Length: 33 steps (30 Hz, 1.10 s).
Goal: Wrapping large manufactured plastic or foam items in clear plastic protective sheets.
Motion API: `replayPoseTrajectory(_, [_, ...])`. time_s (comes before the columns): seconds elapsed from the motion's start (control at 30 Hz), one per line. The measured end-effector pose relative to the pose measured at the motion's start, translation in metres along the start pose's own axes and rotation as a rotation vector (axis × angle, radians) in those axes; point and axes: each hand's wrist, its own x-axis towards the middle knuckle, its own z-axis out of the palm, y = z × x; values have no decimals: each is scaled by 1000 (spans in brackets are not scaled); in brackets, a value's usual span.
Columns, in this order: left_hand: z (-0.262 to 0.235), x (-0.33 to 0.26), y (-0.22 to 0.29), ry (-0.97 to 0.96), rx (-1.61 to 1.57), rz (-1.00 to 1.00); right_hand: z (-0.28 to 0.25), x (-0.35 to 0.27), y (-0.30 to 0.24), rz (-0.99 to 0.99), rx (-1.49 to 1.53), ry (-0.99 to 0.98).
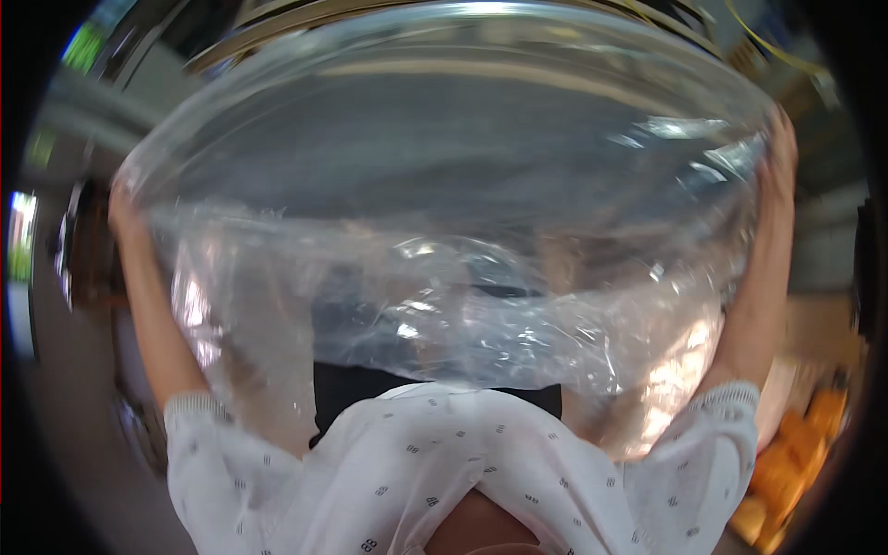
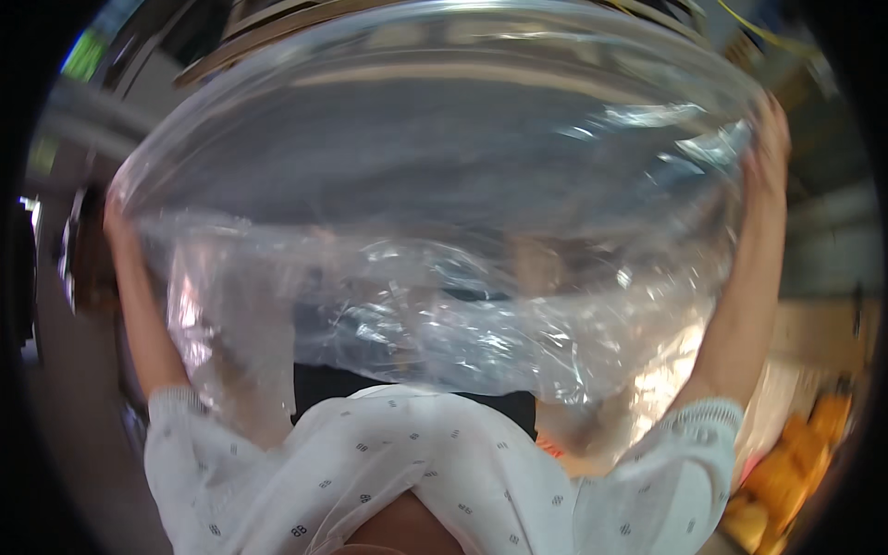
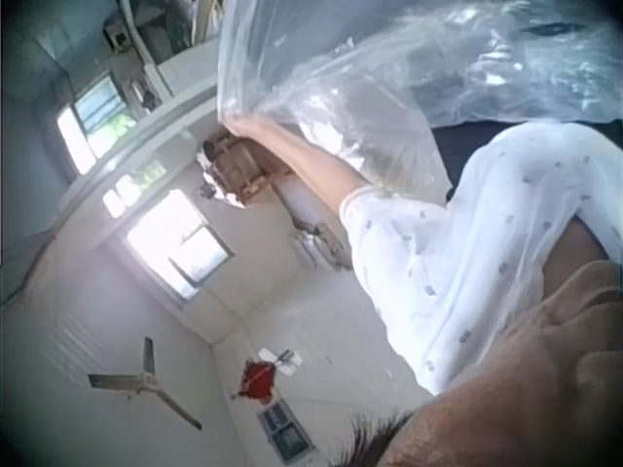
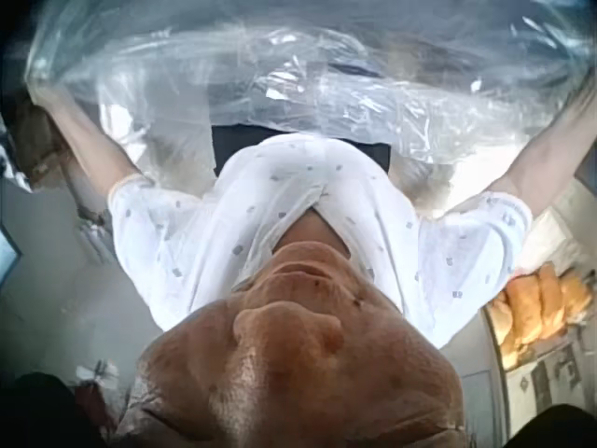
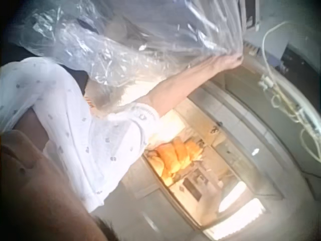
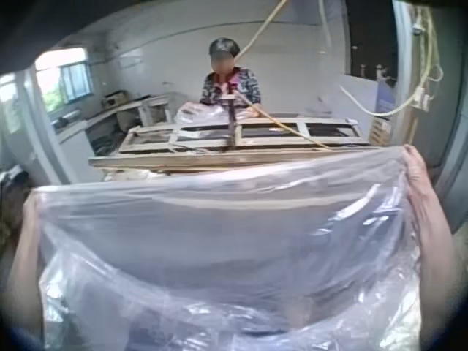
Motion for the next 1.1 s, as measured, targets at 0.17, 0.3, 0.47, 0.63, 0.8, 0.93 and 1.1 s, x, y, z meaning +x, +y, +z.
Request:
replayPoseTrajectory(0.17, [141, 34, -111, 113, 536, 250, -128, 32, 147, -262, -985, 105])
replayPoseTrajectory(0.3, [139, 35, -118, 150, 157, 181, -58, 12, 147, -281, -672, -23])
replayPoseTrajectory(0.47, [173, 61, -125, 22, 213, 164, -59, 13, 136, -249, -768, -46])
replayPoseTrajectory(0.63, [189, 85, -132, -8, 376, 178, -53, 14, 123, -317, -923, -43])
replayPoseTrajectory(0.8, [148, 131, -154, 14, 553, 236, -28, 16, 128, -226, -918, -7])
replayPoseTrajectory(0.93, [160, 140, -170, 73, 590, 273, -35, 10, 123, -283, -1052, 194])
replayPoseTrajectory(1.1, [140, 152, -180, 104, 543, 172, -36, 13, 124, -248, -1008, 281])
